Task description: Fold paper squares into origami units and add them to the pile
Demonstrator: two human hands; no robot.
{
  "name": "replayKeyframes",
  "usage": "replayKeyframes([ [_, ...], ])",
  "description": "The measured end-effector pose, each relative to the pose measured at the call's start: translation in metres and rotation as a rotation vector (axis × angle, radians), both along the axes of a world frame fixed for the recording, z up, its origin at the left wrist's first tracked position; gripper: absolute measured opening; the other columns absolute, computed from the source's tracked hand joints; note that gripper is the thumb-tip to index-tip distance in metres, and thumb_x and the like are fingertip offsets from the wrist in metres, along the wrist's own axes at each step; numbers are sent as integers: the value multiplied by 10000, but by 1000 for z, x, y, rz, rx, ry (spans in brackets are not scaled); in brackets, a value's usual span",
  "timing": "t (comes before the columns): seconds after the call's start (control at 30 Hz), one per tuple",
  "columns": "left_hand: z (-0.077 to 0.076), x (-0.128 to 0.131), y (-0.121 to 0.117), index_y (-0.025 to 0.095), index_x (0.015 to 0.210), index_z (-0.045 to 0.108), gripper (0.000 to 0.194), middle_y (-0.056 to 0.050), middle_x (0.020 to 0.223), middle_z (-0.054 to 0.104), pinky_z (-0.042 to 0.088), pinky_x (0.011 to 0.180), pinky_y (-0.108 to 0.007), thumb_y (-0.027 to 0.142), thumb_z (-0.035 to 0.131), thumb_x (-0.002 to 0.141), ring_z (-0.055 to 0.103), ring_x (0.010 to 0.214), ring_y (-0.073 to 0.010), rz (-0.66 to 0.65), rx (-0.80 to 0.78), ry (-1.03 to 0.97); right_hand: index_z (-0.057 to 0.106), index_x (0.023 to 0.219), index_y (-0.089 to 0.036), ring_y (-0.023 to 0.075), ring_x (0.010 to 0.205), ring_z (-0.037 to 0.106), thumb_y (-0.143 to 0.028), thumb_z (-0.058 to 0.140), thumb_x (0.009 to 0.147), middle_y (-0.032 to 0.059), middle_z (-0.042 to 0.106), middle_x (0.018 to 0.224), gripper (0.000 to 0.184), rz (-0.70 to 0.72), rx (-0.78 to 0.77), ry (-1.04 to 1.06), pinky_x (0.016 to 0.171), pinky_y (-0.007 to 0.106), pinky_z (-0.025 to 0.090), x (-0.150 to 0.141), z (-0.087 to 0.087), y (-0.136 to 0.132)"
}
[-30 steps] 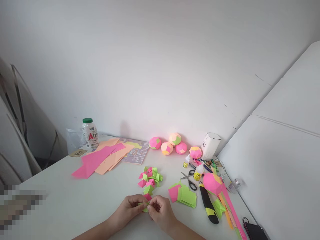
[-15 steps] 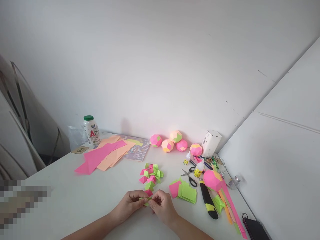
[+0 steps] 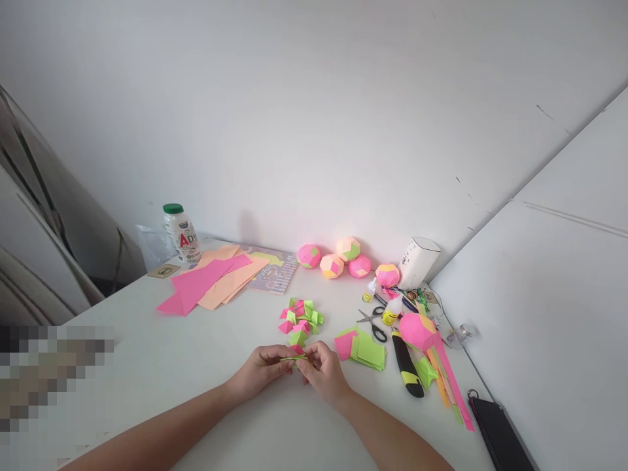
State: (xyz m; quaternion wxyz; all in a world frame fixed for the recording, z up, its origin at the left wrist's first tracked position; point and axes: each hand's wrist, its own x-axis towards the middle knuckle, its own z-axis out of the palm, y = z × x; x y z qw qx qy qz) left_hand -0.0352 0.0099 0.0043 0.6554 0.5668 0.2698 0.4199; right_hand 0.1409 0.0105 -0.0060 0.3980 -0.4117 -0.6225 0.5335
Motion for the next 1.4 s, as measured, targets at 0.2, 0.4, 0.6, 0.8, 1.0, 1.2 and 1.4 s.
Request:
replayKeyframes([
  [0.2, -6, -3, 1, 152, 854, 690, 238, -42, 742, 644, 461, 661, -268, 358, 625, 754, 549, 669, -141, 93, 8, 95, 496, 747, -169, 93, 477, 544, -428, 585, 781, -9, 599, 649, 276, -16, -8, -37, 464, 223, 448, 2, -1, 0],
  [0.4, -3, -4, 1, 149, 812, 672, 268, -43, 761, 641, 452, 626, -240, 389, 557, 797, 534, 666, -132, 94, 45, 169, 534, 777, -162, 94, 463, 554, -409, 586, 782, -5, 624, 649, 253, -30, -5, -66, 450, 218, 439, 2, 2, -1],
  [0.6, -3, -5, 1, 150, 819, 692, 281, -52, 770, 632, 456, 613, -244, 381, 532, 813, 532, 661, -137, 99, 108, 219, 547, 783, -164, 94, 460, 560, -381, 592, 781, -8, 624, 636, 222, -18, -5, -76, 452, 217, 450, 2, 4, -1],
  [0.8, -4, -5, 1, 147, 829, 710, 270, -59, 771, 646, 467, 620, -257, 362, 546, 807, 547, 678, -149, 119, 107, 236, 546, 788, -167, 104, 480, 575, -354, 589, 792, -15, 613, 618, 192, 14, -3, -68, 461, 221, 457, 3, 5, -2],
  [1.0, 2, -2, 0, 144, 833, 711, 237, -55, 772, 666, 485, 666, -286, 346, 610, 762, 585, 708, -166, 108, -3, 114, 541, 808, -171, 117, 518, 592, -355, 597, 787, -27, 595, 603, 193, 14, -11, -30, 480, 228, 472, 4, 2, -1],
  [1.2, 3, -3, -1, 143, 840, 709, 216, -61, 813, 670, 502, 729, -329, 322, 611, 769, 609, 751, -184, 79, -12, 12, 538, 837, -171, 116, 508, 588, -365, 606, 780, -21, 615, 624, 213, 26, -61, -18, 474, 232, 474, 4, 0, 0],
  [1.4, 2, -3, 0, 140, 827, 710, 195, -61, 798, 671, 508, 722, -335, 300, 615, 770, 618, 750, -190, 70, -20, -6, 535, 824, -175, 124, 534, 601, -364, 606, 782, -13, 624, 626, 206, 37, -68, 4, 476, 229, 473, 4, 0, 1],
])
